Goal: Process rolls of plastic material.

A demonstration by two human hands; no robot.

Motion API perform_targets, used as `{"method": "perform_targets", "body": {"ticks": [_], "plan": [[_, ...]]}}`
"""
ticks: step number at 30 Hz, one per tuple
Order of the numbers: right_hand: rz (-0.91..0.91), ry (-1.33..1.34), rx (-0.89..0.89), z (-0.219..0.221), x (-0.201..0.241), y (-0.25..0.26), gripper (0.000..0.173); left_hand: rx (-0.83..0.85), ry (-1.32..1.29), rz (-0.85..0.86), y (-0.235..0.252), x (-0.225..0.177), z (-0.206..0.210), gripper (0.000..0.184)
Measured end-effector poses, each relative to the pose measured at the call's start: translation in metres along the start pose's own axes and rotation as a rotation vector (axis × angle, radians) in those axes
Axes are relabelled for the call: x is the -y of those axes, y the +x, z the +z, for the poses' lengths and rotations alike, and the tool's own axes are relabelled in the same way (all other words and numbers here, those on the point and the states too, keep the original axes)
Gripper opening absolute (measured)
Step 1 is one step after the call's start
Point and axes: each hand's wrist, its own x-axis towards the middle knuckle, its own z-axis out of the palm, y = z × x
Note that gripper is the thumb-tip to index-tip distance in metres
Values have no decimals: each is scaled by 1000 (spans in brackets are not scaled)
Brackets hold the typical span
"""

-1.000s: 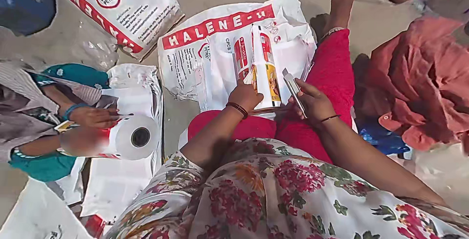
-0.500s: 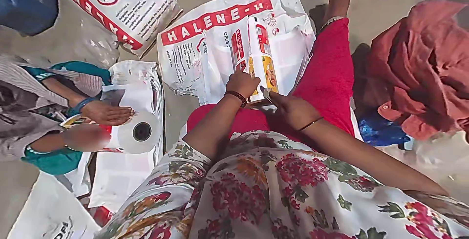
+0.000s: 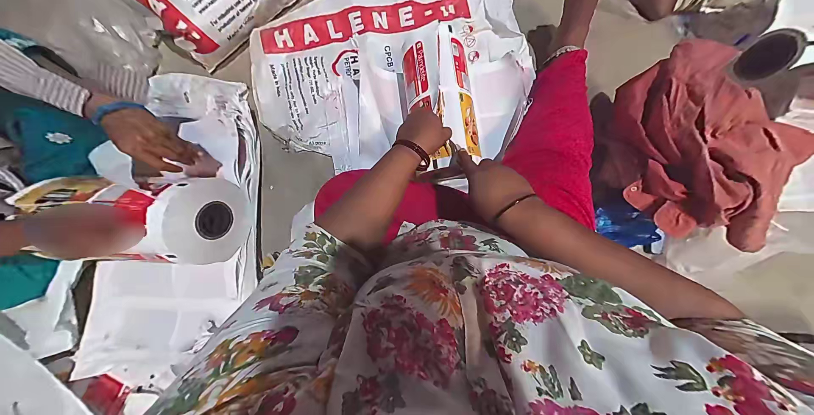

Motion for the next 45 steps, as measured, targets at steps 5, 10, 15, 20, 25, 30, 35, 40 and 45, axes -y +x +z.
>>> {"method": "perform_targets", "body": {"ticks": [5,10,15,20,25,30,35,40,45], "plan": [[-235,-76,81,20,-19,-8,49,-3,-98,18,-5,8,-1,46],[-121,123,34,-1,-34,-46,52,-44,-195,29,-8,36,-15,48],[49,406,-128,-21,-67,-28,49,-88,-172,39,-13,32,-15,37],[16,574,-65,-17,-62,17,47,-209,-166,91,-20,21,-4,44],[-24,556,-125,-27,-51,66,47,-237,-332,92,-10,55,3,28],[37,556,-169,-45,-42,106,47,-269,-201,28,-16,44,3,56],[78,617,-157,-47,-40,127,46,-217,-67,15,-6,30,7,52],[103,604,-140,-31,-45,125,46,-248,-147,102,-4,38,10,43],[35,649,-104,-23,-42,109,45,-219,-84,14,-15,16,8,79]]}}
